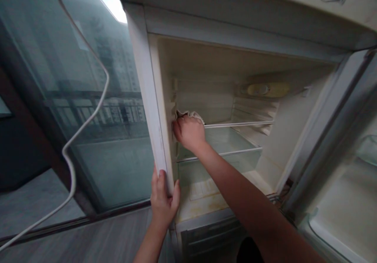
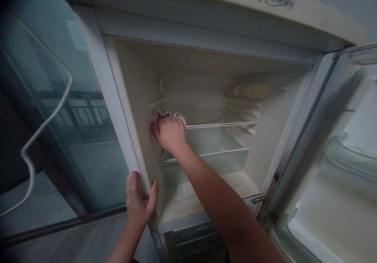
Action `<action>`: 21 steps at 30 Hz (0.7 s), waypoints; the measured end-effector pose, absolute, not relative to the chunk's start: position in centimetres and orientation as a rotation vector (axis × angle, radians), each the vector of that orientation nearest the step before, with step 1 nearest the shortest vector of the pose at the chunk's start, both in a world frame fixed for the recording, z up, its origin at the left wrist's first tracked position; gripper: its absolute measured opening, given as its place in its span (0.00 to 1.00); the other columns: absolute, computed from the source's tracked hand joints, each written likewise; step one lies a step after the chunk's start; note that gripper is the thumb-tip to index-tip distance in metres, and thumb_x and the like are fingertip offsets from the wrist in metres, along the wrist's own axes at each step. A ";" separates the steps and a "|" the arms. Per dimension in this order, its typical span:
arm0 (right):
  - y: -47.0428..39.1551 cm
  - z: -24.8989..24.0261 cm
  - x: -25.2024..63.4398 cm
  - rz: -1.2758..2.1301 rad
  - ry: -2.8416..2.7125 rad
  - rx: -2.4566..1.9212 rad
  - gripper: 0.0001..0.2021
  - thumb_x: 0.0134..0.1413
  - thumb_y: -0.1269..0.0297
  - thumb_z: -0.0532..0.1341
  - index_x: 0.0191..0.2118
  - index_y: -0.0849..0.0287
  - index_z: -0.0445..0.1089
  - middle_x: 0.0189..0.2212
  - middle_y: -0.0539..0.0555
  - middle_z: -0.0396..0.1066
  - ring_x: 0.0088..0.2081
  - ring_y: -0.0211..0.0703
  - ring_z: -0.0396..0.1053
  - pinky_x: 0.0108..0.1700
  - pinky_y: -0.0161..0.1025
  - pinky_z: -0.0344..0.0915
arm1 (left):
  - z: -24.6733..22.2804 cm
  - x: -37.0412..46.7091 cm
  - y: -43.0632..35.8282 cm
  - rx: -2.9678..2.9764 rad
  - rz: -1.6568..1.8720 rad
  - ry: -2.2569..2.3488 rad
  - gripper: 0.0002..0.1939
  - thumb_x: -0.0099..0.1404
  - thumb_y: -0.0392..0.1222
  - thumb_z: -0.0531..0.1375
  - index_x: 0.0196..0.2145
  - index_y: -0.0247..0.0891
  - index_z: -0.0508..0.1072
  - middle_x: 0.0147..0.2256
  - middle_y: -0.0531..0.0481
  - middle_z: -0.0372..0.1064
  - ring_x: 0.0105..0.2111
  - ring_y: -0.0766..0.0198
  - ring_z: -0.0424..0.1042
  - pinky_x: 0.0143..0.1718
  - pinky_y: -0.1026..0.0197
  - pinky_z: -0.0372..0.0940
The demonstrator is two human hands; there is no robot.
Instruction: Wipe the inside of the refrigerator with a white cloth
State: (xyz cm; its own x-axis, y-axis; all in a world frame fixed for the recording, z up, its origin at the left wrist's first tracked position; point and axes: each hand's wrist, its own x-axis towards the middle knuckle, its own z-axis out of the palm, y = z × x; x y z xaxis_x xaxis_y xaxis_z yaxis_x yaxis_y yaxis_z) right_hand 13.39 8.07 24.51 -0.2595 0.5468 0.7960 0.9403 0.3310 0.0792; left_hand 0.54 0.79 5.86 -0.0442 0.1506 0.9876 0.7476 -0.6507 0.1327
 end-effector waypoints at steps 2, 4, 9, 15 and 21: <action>8.0 24.0 14.4 -0.793 -1.952 -1.233 0.23 0.73 0.55 0.43 0.41 0.58 0.73 0.40 0.58 0.74 0.44 0.50 0.69 0.48 0.46 0.59 | 5.9 0.5 0.9 -1.777 -1.732 -0.937 0.47 0.63 0.33 0.65 0.72 0.41 0.45 0.69 0.34 0.51 0.68 0.48 0.56 0.64 0.48 0.61; 8.0 23.5 15.5 -0.832 -1.952 -1.201 0.23 0.73 0.55 0.41 0.44 0.57 0.72 0.41 0.57 0.73 0.45 0.49 0.68 0.50 0.46 0.57 | 5.9 0.4 0.9 -1.772 -1.722 -0.926 0.48 0.62 0.33 0.66 0.72 0.40 0.45 0.69 0.34 0.51 0.68 0.48 0.56 0.64 0.49 0.60; 8.3 22.7 20.9 -0.862 -1.862 -1.330 0.23 0.72 0.52 0.43 0.47 0.57 0.72 0.44 0.58 0.73 0.47 0.50 0.66 0.55 0.48 0.53 | 5.8 0.3 1.0 -1.767 -1.701 -0.929 0.49 0.61 0.34 0.67 0.72 0.40 0.45 0.69 0.34 0.52 0.68 0.48 0.56 0.65 0.49 0.60; 8.5 22.1 35.1 -0.807 -1.324 -1.740 0.27 0.71 0.63 0.37 0.46 0.67 0.72 0.45 0.67 0.71 0.52 0.55 0.64 0.67 0.54 0.40 | 6.0 0.5 0.8 -1.761 -1.695 -0.948 0.49 0.61 0.34 0.67 0.72 0.40 0.44 0.68 0.32 0.52 0.67 0.47 0.57 0.63 0.48 0.62; 9.3 19.3 38.7 -0.721 -1.013 -1.695 0.24 0.70 0.62 0.39 0.56 0.68 0.65 0.52 0.72 0.63 0.57 0.58 0.58 0.64 0.56 0.49 | 6.2 0.6 0.7 -1.767 -1.717 -0.949 0.48 0.62 0.34 0.66 0.72 0.41 0.45 0.68 0.33 0.52 0.67 0.47 0.57 0.63 0.49 0.61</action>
State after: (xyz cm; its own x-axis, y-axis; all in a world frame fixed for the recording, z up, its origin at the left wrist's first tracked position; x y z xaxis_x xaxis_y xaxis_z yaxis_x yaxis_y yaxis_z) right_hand 38.68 9.26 19.32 0.4731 0.2895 0.8321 0.8810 -0.1565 -0.4465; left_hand 0.62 0.72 6.20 -0.0360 0.1390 0.9896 0.7640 -0.6346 0.1169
